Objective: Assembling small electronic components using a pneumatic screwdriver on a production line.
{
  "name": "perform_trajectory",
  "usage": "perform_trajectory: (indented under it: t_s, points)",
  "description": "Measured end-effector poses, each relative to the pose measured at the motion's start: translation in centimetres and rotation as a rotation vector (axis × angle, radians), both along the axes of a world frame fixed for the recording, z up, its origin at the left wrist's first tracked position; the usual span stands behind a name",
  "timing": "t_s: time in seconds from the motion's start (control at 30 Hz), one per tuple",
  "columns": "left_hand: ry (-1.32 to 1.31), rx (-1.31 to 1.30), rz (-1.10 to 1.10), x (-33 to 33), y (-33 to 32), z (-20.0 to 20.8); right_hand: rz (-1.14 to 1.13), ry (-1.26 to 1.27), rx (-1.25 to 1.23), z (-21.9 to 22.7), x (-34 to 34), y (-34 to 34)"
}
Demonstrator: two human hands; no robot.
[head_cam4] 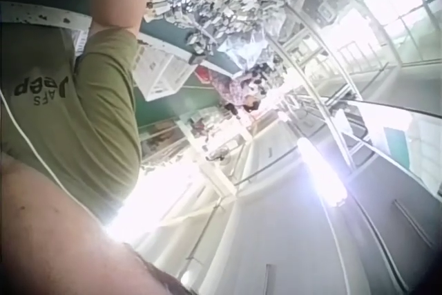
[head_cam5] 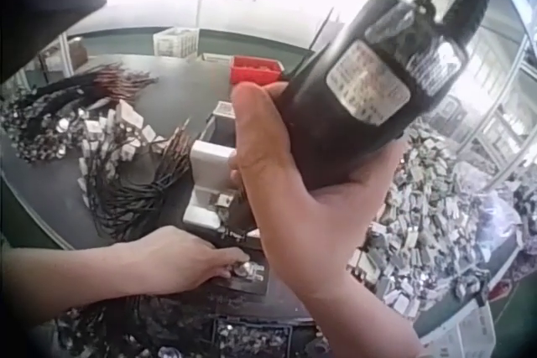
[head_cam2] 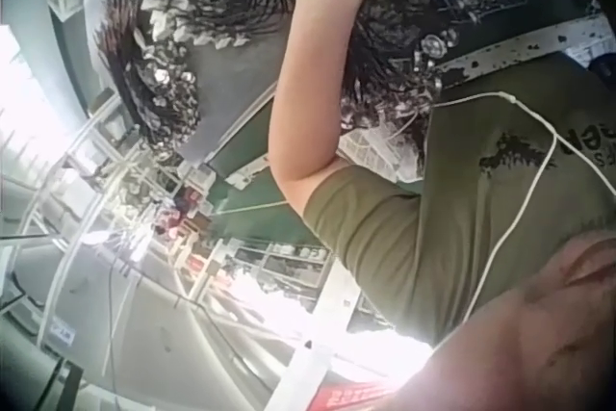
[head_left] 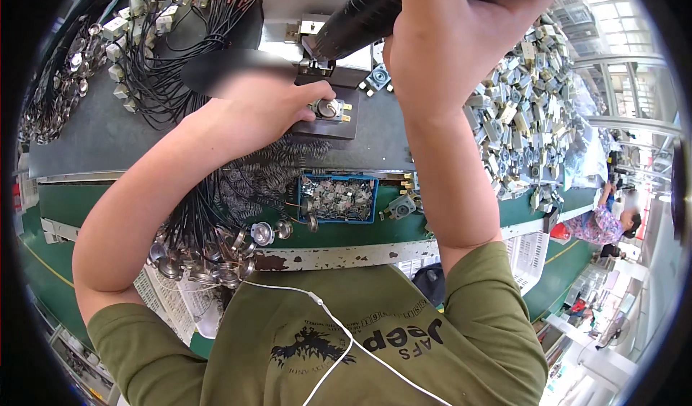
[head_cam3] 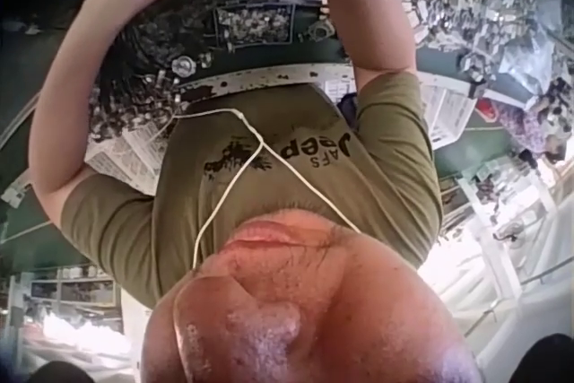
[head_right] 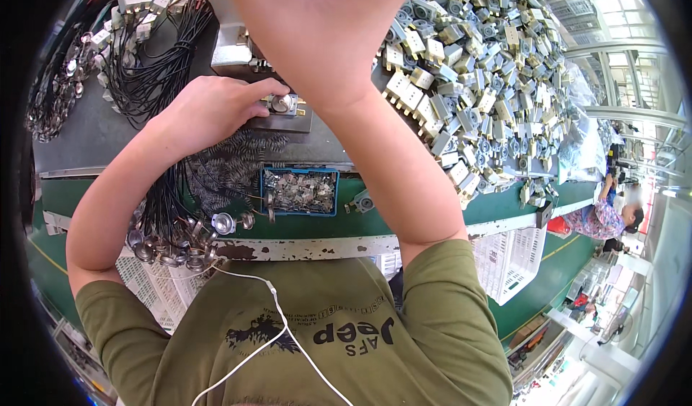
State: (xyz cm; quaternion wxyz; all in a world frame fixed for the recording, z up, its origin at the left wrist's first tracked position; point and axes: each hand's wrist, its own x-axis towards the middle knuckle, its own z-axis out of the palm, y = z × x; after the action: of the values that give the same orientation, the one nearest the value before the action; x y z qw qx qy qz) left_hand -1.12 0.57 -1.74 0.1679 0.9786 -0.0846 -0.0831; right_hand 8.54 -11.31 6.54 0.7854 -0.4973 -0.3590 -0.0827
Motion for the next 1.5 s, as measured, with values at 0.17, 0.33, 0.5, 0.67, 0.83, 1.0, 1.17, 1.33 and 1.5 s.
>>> perform_trajectory:
  t_s: [0.17, 0.33, 0.5, 0.67, 0.83, 1.0, 1.17, 1.33, 1.5]
  points:
    - [0.008, -0.036, 0.001, 0.0, 0.2, -0.3, -0.036, 0.044, -0.049, 0.3, -0.1, -0.1]
    - [0.038, -0.024, -0.004, 0.0, 0.3, -0.2, -0.013, 0.041, -0.046, 0.1, -0.1, 0.1]
    - [0.011, -0.019, -0.015, 0.1, 0.1, -0.3, 0.275, -0.245, 0.247, -0.7, 1.2, 1.4]
    - [-0.003, 0.02, -0.017, 0.0, 0.1, -0.4, 0.066, -0.403, 0.414, -0.7, 2.2, 3.2]
    - [-0.01, 0.026, -0.007, -0.1, 0.2, -0.4, 0.004, -0.074, 0.038, -0.9, -0.8, 1.7]
    - [-0.015, 0.021, 0.004, -0.1, -0.2, 0.0, 0.18, -0.062, 0.054, -0.5, 0.3, 1.6]
    - [-0.114, -0.068, 0.005, -0.9, 0.3, -1.6, 0.113, -0.056, 0.043, -1.4, -1.5, 0.7]
    - [-0.189, -0.128, 0.004, -0.9, 0.6, -2.2, -0.059, 0.065, -0.192, 0.8, -2.4, -2.5]
    - [-0.115, -0.057, 0.005, -0.3, 0.5, -1.4, 0.017, 0.029, -0.185, -1.6, -0.7, -3.8]
